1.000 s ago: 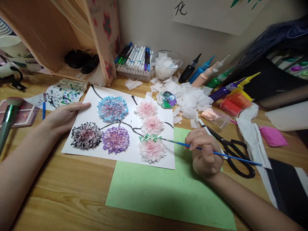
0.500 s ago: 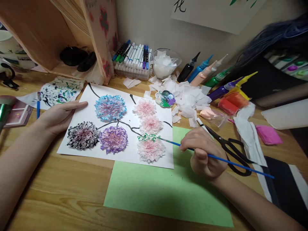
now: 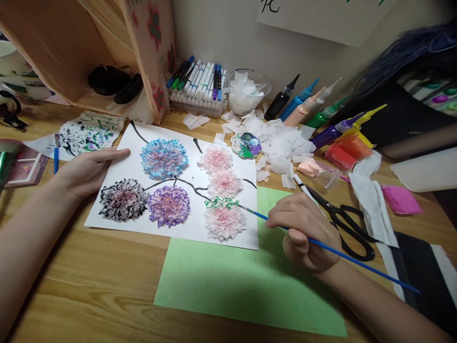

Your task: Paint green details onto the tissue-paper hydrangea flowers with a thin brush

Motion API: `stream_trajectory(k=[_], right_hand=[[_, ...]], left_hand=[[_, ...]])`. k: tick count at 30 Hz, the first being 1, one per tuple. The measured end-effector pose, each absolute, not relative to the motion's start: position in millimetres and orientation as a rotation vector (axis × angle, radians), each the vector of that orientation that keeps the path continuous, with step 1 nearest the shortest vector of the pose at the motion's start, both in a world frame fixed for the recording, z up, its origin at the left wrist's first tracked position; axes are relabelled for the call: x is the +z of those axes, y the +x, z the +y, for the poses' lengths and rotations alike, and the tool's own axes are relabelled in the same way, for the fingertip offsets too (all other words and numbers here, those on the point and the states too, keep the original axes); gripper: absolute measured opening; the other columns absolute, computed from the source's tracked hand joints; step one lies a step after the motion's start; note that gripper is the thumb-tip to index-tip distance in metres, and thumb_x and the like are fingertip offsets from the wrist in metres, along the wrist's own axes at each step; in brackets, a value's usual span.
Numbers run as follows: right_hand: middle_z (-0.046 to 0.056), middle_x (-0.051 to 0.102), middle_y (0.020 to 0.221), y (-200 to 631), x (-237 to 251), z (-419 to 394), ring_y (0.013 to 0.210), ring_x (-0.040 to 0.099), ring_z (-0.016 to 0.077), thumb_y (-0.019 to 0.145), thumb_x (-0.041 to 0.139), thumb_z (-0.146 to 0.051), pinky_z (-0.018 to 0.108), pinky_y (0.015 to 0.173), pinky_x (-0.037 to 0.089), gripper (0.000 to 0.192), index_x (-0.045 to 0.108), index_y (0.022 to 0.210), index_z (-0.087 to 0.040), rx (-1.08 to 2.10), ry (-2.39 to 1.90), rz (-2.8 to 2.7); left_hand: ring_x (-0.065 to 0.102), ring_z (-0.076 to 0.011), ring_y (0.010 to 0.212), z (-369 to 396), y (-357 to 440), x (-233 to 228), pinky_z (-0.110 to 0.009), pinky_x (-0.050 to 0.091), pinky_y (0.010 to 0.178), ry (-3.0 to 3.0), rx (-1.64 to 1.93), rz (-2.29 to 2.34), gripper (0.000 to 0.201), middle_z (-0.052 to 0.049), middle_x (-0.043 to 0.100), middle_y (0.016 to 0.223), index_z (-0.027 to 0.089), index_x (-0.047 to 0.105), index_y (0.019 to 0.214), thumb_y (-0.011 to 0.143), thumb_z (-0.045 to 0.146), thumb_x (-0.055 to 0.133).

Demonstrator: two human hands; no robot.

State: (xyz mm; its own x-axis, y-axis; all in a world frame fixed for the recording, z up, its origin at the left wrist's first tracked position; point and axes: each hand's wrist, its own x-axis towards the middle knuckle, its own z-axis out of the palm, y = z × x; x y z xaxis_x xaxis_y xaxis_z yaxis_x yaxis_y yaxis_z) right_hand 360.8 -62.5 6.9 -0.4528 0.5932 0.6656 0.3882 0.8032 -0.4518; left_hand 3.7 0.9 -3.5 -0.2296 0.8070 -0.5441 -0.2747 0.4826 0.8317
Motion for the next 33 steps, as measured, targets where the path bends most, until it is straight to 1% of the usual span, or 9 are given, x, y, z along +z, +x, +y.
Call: stream_trajectory(k=[6, 14, 19, 24, 28, 30, 33], right_hand=[[0.003, 0.059, 0.062, 360.4, 1.7, -63.1, 0.061, 0.051, 0.0139, 0.098, 0.033, -0.031, 0.030, 0.061, 0.040, 0.033, 0.056, 0.079, -0.018, 0.365, -0.768, -2.107], [0.002, 0.056, 0.061, 361.1, 6.8, -61.0, 0.061, 0.051, 0.0142, 0.098, 0.035, -0.032, 0.032, 0.061, 0.038, 0.034, 0.057, 0.076, -0.018, 0.474, -0.824, -1.956], [0.002, 0.053, 0.059, 357.2, 6.4, -53.7, 0.061, 0.049, 0.0143, 0.097, 0.036, -0.029, 0.031, 0.060, 0.038, 0.033, 0.056, 0.073, -0.019, 0.593, -0.926, -1.878], [0.002, 0.055, 0.061, 360.3, 8.1, -55.9, 0.062, 0.049, 0.0144, 0.098, 0.034, -0.029, 0.031, 0.061, 0.039, 0.034, 0.056, 0.074, -0.018, 0.508, -0.837, -2.004], [0.003, 0.057, 0.059, 362.3, 13.4, -59.0, 0.060, 0.051, 0.0143, 0.098, 0.031, -0.030, 0.030, 0.060, 0.041, 0.036, 0.057, 0.076, -0.018, 0.346, -0.682, -2.138], [0.003, 0.057, 0.058, 361.8, 15.4, -58.8, 0.059, 0.052, 0.0142, 0.099, 0.030, -0.030, 0.029, 0.060, 0.042, 0.038, 0.057, 0.076, -0.018, 0.290, -0.655, -2.165], [0.002, 0.057, 0.057, 361.6, 15.1, -57.3, 0.057, 0.051, 0.0141, 0.099, 0.029, -0.031, 0.029, 0.059, 0.042, 0.039, 0.057, 0.074, -0.019, 0.313, -0.669, -2.183]], left_hand=[[0.070, -0.0199, 0.057, 1.8, 1.0, -5.4, -0.032, 0.060, 0.063, 0.497, 1.034, 1.450, 0.033, -0.011, 0.071, 0.071, 0.003, 0.064, 0.108, 0.085, 0.001, 0.041], [0.072, -0.0224, 0.069, 2.3, -3.6, -10.5, -0.033, 0.060, 0.065, 0.531, 1.036, 1.423, 0.036, -0.013, 0.072, 0.081, 0.004, 0.062, 0.114, 0.082, 0.001, 0.044], [0.072, -0.0234, 0.069, 2.6, -4.1, -10.1, -0.034, 0.060, 0.064, 0.524, 1.041, 1.437, 0.036, -0.014, 0.072, 0.082, 0.003, 0.063, 0.111, 0.082, 0.001, 0.043], [0.071, -0.0222, 0.066, 2.2, -2.7, -10.0, -0.033, 0.060, 0.063, 0.533, 1.029, 1.443, 0.035, -0.013, 0.072, 0.081, 0.004, 0.062, 0.113, 0.083, 0.002, 0.042], [0.071, -0.0205, 0.063, 2.2, -2.1, -9.5, -0.032, 0.060, 0.062, 0.535, 1.038, 1.447, 0.036, -0.012, 0.072, 0.080, 0.003, 0.061, 0.115, 0.084, 0.001, 0.041], [0.071, -0.0210, 0.065, 2.0, -2.1, -8.6, -0.032, 0.060, 0.063, 0.523, 1.033, 1.445, 0.037, -0.012, 0.072, 0.080, 0.003, 0.060, 0.115, 0.084, 0.001, 0.042], [0.072, -0.0233, 0.074, 1.7, -2.4, -7.3, -0.032, 0.060, 0.066, 0.520, 1.021, 1.443, 0.037, -0.013, 0.072, 0.081, 0.003, 0.060, 0.116, 0.084, 0.001, 0.042]])
